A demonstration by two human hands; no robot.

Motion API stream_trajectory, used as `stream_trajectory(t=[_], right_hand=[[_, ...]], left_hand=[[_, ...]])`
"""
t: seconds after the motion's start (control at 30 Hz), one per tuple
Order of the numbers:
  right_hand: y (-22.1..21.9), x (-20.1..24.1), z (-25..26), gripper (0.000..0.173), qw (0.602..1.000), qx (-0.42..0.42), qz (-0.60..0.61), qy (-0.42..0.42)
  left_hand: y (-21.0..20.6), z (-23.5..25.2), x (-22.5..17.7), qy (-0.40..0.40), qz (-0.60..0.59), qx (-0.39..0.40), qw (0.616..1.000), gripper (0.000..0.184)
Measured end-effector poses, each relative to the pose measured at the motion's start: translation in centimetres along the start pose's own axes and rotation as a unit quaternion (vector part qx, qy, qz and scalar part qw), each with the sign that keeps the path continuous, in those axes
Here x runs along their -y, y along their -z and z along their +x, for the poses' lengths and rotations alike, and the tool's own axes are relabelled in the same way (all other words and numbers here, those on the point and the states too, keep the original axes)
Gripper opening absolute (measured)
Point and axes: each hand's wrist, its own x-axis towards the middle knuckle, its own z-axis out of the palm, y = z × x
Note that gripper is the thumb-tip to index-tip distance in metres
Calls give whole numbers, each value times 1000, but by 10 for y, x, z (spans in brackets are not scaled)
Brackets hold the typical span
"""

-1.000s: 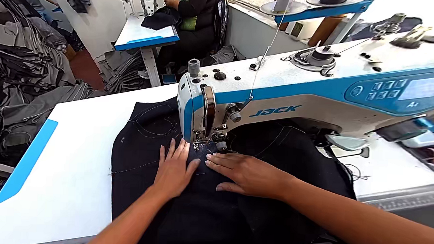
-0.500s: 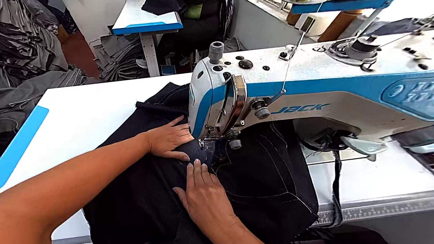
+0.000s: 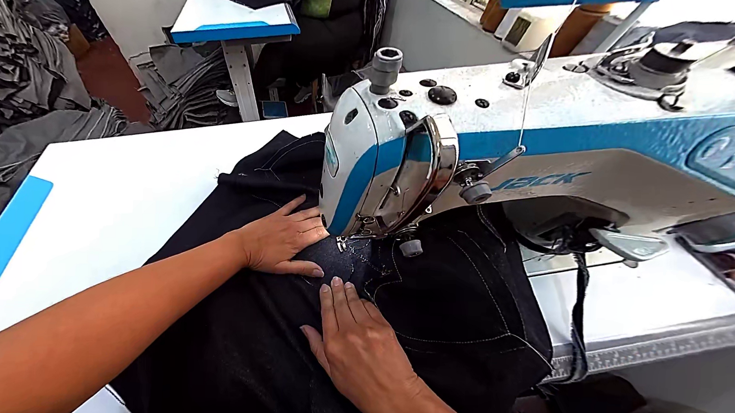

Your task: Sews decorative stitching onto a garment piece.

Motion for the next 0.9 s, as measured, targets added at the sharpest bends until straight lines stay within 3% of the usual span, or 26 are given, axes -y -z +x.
stream_trajectory(t=[0.57, 0.73, 0.9], right_hand=[[-5, -20, 7, 55, 999, 15, 34, 37], [-14, -46, 9, 52, 994, 2, 63, 85], [-28, -89, 12, 45, 975, -29, 154, 160]], left_hand=[[3, -1, -3, 68, -11, -1, 998, 86], [4, -4, -16, 155, -9, 12, 988, 85], [1, -7, -45, 299, -12, 9, 954, 91]])
